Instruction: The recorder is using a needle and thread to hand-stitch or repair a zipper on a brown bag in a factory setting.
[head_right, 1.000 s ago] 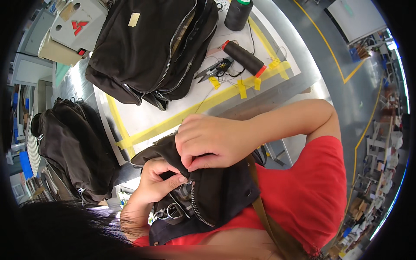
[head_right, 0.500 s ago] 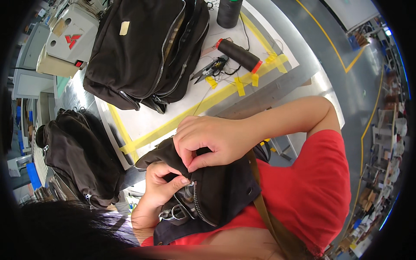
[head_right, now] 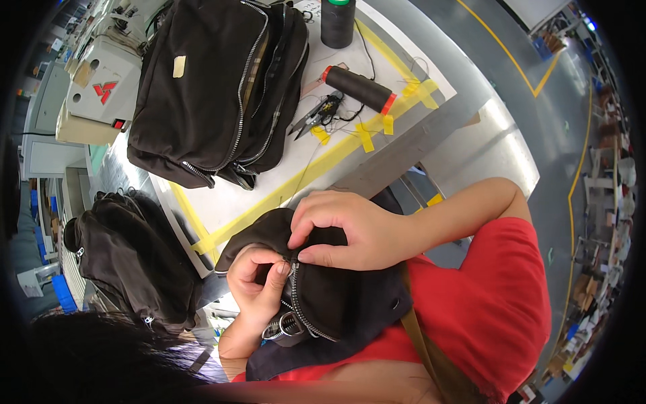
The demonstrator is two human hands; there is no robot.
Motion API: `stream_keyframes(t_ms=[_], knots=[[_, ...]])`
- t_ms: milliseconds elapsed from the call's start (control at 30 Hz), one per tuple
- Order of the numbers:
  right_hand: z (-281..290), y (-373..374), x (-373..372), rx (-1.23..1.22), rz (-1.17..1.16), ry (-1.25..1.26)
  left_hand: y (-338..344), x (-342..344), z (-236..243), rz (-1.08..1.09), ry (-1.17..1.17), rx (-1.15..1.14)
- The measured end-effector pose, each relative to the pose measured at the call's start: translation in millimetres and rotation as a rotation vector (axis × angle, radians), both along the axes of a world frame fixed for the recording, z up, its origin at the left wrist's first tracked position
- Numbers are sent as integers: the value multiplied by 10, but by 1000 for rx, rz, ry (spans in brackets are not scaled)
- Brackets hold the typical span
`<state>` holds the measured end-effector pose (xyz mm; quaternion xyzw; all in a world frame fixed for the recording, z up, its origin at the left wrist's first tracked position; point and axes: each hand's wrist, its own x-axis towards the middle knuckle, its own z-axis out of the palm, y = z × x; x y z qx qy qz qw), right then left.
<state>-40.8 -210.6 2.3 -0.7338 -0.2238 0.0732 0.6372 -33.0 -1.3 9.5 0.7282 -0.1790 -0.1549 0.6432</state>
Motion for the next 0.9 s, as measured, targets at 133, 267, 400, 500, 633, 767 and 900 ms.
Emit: stream_keyframes(t_ms=[133, 267, 400, 500, 633, 767, 900], knots=[[-31, -2, 0, 66, 24, 93, -19, -15, 13, -10, -112, 47], [43, 35, -85, 43, 25, -2, -45, -23, 0, 51, -204, 72], [68, 136, -199, -85, -102, -73, -106, -44, -46, 126, -356, 147], [-18, 167, -206, -64, -195, -46, -146, -71, -50, 126, -397, 190], [-124, 102, -209, 48, -148, -88, -88, -81, 86, 22, -560, 296], [-170, 53, -208, 52, -119, -160, 2, -1, 218, 118, -1078, 633], [-232, 92, -153, 151, -98, -181, 42, 166, 121, -103, -744, 425]])
